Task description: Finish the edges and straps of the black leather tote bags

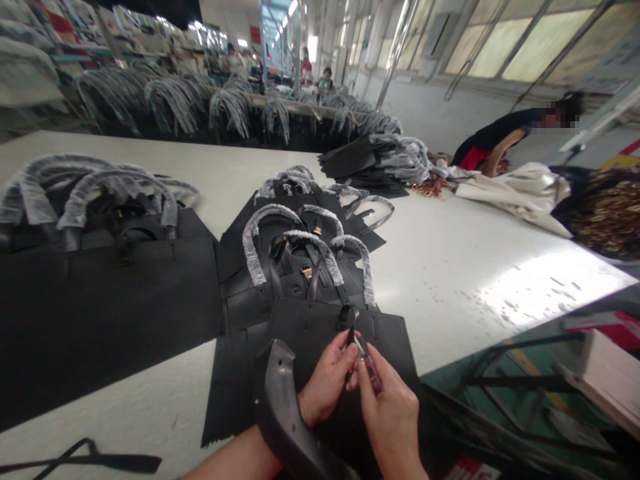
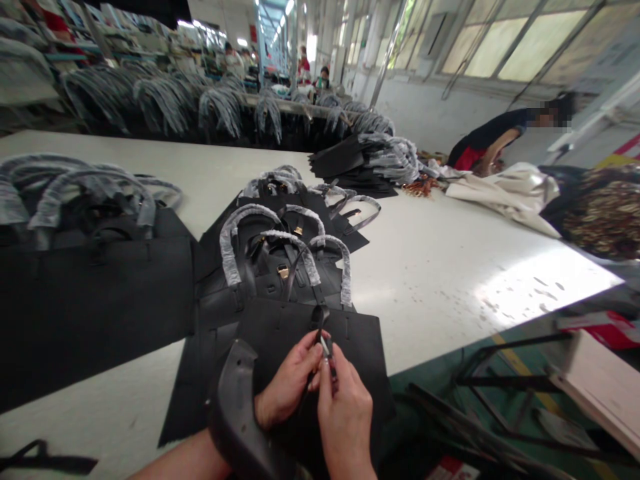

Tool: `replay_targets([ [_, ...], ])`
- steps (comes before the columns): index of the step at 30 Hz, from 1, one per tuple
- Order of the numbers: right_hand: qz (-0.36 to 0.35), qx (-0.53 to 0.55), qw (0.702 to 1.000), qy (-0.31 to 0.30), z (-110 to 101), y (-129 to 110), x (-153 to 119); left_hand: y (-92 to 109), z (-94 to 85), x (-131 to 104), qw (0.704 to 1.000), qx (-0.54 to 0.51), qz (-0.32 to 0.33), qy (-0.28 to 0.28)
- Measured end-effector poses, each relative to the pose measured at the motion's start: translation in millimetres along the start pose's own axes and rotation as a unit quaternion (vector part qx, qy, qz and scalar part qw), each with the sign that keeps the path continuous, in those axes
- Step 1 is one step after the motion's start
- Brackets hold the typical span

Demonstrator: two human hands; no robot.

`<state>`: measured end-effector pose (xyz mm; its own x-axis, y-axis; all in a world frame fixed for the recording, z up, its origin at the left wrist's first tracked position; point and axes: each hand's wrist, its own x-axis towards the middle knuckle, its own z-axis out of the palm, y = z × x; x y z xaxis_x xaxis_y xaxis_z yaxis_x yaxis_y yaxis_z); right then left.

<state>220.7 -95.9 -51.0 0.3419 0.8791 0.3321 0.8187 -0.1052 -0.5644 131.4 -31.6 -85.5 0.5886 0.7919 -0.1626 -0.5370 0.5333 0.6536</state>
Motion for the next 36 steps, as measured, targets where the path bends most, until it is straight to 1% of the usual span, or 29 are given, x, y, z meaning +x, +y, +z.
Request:
replay_targets([
  [6,-0.001,0.053,0.998,-0.015,8,4,0,4,1.4,-1,1.0,-0.003,-0.011,-0.006],
  [8,0.02,0.065,0.998,-0.001,13,4,2,5,2.8,-2,0.999,0.012,-0.02,-0.029],
  [11,0.085,0.097,0.991,0.036,17,1,9,5,2.4,-3,0.998,0.013,-0.036,-0.055],
  [14,0.131,0.132,0.982,0.035,13,1,20,3,-0.7,-4,0.998,-0.023,-0.041,-0.043],
  [16,0.134,0.128,0.982,0.024,7,5,25,3,-2.4,-4,0.997,-0.034,-0.051,-0.04],
  [18,0.12,0.107,0.987,0.006,0,13,27,5,-3.1,-3,0.997,-0.031,-0.063,-0.04],
  [21,0.081,0.055,0.995,-0.016,-8,29,27,8,-2.9,-3,0.997,-0.021,-0.072,-0.034],
  [24,0.064,-0.069,0.995,-0.015,-14,52,34,9,-2.7,-2,0.996,-0.019,-0.083,-0.023],
  [27,0.092,-0.173,0.981,-0.013,-19,83,52,9,-2.5,-2,0.995,-0.028,-0.09,-0.022],
  [32,0.148,-0.246,0.958,-0.016,-34,136,94,10,-2.3,-2,0.994,-0.047,-0.098,-0.012],
  [36,0.185,-0.289,0.939,-0.013,-50,169,121,7,-4.3,-3,0.995,-0.044,-0.092,0.001],
])
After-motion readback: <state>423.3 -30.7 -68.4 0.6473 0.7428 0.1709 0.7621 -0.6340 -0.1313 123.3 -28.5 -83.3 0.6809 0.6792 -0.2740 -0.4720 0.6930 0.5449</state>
